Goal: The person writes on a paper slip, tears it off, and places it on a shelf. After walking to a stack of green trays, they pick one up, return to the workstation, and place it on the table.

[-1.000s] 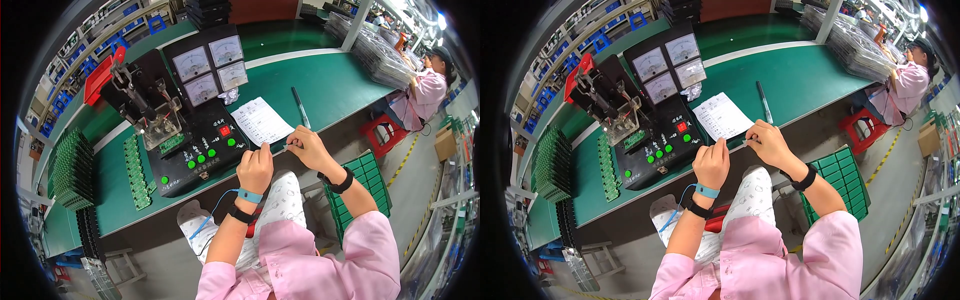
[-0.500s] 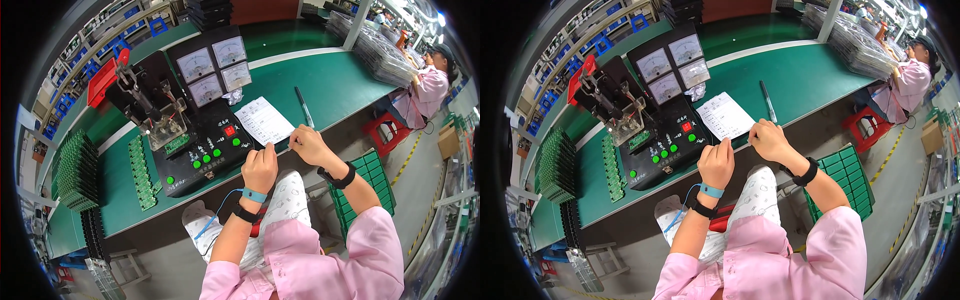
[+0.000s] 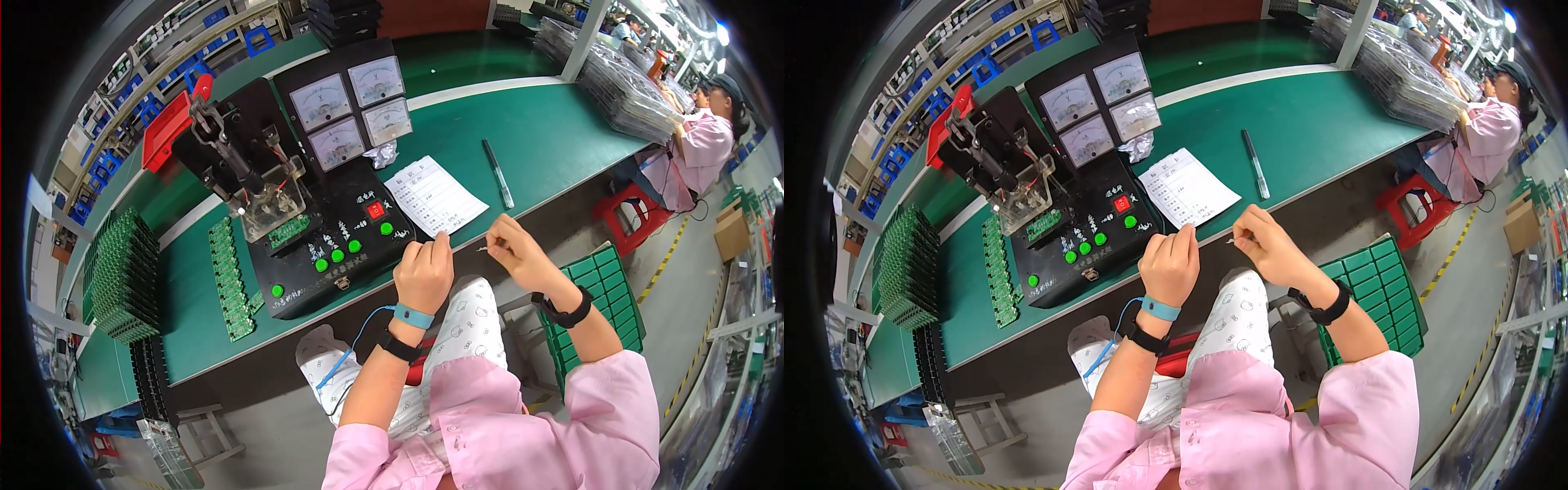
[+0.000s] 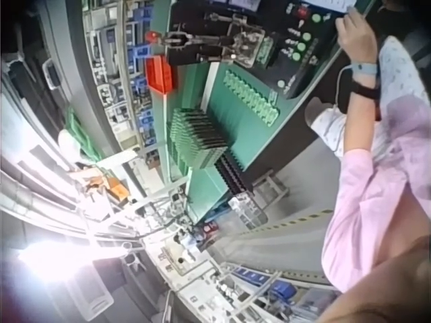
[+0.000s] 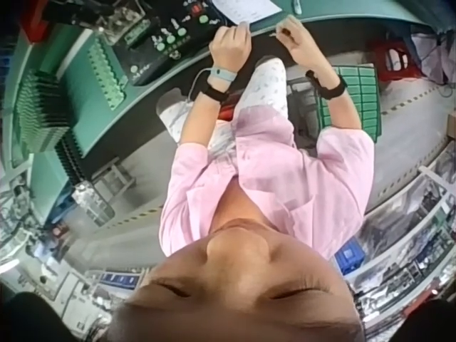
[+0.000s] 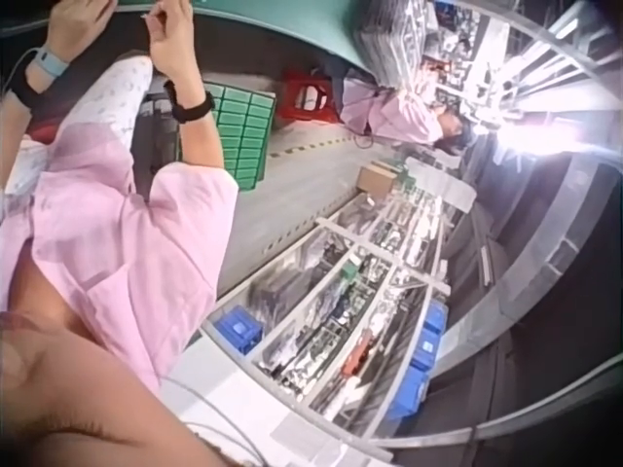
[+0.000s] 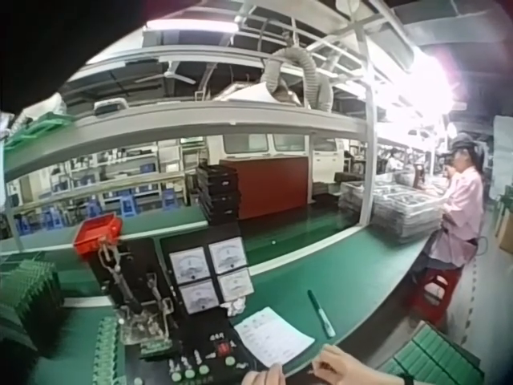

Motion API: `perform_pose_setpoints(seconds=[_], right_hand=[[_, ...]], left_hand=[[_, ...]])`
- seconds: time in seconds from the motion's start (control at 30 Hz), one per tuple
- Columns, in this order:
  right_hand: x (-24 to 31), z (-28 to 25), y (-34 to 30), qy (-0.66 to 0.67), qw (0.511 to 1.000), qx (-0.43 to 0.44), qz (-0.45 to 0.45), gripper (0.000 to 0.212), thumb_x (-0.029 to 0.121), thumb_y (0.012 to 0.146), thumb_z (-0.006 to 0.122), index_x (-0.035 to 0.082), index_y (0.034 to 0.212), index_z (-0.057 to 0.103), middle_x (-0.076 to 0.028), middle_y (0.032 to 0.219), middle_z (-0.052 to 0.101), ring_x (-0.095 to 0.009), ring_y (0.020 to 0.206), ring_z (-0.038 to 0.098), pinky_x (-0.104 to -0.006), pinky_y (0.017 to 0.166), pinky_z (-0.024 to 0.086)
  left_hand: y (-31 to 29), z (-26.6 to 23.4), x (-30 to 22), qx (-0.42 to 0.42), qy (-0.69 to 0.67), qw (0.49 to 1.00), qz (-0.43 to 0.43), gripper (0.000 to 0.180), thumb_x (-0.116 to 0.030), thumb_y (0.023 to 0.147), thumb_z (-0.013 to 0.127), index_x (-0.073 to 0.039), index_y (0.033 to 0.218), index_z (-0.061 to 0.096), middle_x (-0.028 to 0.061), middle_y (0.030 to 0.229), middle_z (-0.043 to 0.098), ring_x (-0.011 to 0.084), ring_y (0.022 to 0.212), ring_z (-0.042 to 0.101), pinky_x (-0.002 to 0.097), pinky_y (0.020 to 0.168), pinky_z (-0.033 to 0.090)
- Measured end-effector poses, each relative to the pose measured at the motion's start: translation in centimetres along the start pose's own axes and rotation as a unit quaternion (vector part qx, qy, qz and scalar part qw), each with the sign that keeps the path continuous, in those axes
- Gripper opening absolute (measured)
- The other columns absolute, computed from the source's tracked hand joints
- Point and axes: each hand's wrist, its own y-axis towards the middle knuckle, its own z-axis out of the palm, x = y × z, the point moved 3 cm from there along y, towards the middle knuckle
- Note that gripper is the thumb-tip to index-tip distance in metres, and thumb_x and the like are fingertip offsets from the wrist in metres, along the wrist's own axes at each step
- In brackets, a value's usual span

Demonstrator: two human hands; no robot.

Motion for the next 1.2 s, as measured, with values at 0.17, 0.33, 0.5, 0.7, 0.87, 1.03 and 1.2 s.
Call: perform_pose_setpoints(seconds=[0.17, 0.33, 0.5, 0.7, 0.87, 1.03, 1.2], right_hand=[[-0.5, -1.6, 0.1, 0.168, 0.983, -0.073, 0.021, 0.006, 0.000, 0.092, 0.049, 0.004, 0.090, 0.046, -0.005, 0.095, 0.049, -0.011, 0.083, 0.044, -0.0260, 0.075, 0.039], [-0.6, -1.2, 0.5, 0.128, 0.984, -0.126, -0.005, 0.003, 0.003, 0.093, 0.050, 0.004, 0.092, 0.048, -0.006, 0.098, 0.054, -0.010, 0.085, 0.047, -0.0229, 0.073, 0.039], [-0.5, -0.5, 0.7, 0.313, 0.943, -0.075, 0.090, 0.006, 0.004, 0.090, 0.057, 0.004, 0.094, 0.053, -0.004, 0.089, 0.060, -0.008, 0.078, 0.052, -0.0210, 0.068, 0.041], [-1.4, -1.2, 0.6, 0.409, 0.897, -0.089, 0.144, 0.012, 0.001, 0.086, 0.060, 0.002, 0.096, 0.055, -0.003, 0.083, 0.063, -0.008, 0.072, 0.055, -0.0210, 0.065, 0.042], [0.3, -1.2, 0.8, 0.381, 0.906, -0.109, 0.152, 0.019, 0.001, 0.084, 0.062, 0.001, 0.102, 0.055, -0.003, 0.083, 0.063, -0.008, 0.072, 0.056, -0.0202, 0.063, 0.041], [-0.4, -0.7, 0.5, 0.338, 0.935, -0.081, 0.075, 0.025, 0.002, 0.083, 0.063, 0.000, 0.107, 0.058, -0.001, 0.082, 0.062, -0.007, 0.070, 0.055, -0.0212, 0.061, 0.040], [1.5, -0.5, 0.2, 0.183, 0.970, 0.019, 0.161, 0.024, 0.003, 0.081, 0.065, 0.002, 0.105, 0.063, -0.001, 0.077, 0.059, -0.007, 0.066, 0.055, -0.0219, 0.061, 0.040]], left_hand=[[-0.3, -0.7, 0.3, -0.010, -0.118, 0.992, 0.030, 0.011, -0.003, 0.075, 0.069, -0.002, 0.086, 0.065, 0.0067, 0.071, 0.059, 0.0237, 0.066, 0.055, 0.0332, 0.057, 0.046], [0.1, -1.5, -0.7, 0.068, -0.086, 0.994, 0.017, 0.009, -0.001, 0.075, 0.067, -0.002, 0.084, 0.063, 0.0086, 0.078, 0.061, 0.0270, 0.070, 0.057, 0.0354, 0.064, 0.048], [0.3, -1.1, -0.8, 0.062, -0.093, 0.993, 0.034, 0.007, 0.001, 0.077, 0.064, -0.002, 0.083, 0.061, 0.0123, 0.082, 0.062, 0.0300, 0.076, 0.060, 0.0392, 0.069, 0.048], [0.7, -1.1, -0.3, 0.138, -0.088, 0.986, -0.025, 0.008, 0.001, 0.080, 0.061, -0.002, 0.087, 0.061, 0.0153, 0.075, 0.062, 0.0303, 0.072, 0.063, 0.0374, 0.064, 0.050], [0.8, -1.7, 0.1, 0.127, -0.118, 0.983, -0.051, 0.010, 0.000, 0.080, 0.063, -0.003, 0.089, 0.062, 0.0142, 0.072, 0.063, 0.0301, 0.068, 0.064, 0.0346, 0.060, 0.052], [0.9, -1.7, 0.4, 0.135, -0.179, 0.967, -0.123, 0.014, 0.000, 0.077, 0.066, -0.003, 0.090, 0.063, 0.0139, 0.074, 0.066, 0.0295, 0.069, 0.067, 0.0325, 0.060, 0.052], [0.8, -1.8, 0.7, 0.122, -0.222, 0.951, -0.174, 0.015, 0.002, 0.074, 0.068, -0.002, 0.087, 0.060, 0.0136, 0.074, 0.067, 0.0258, 0.072, 0.069, 0.0295, 0.063, 0.054]])
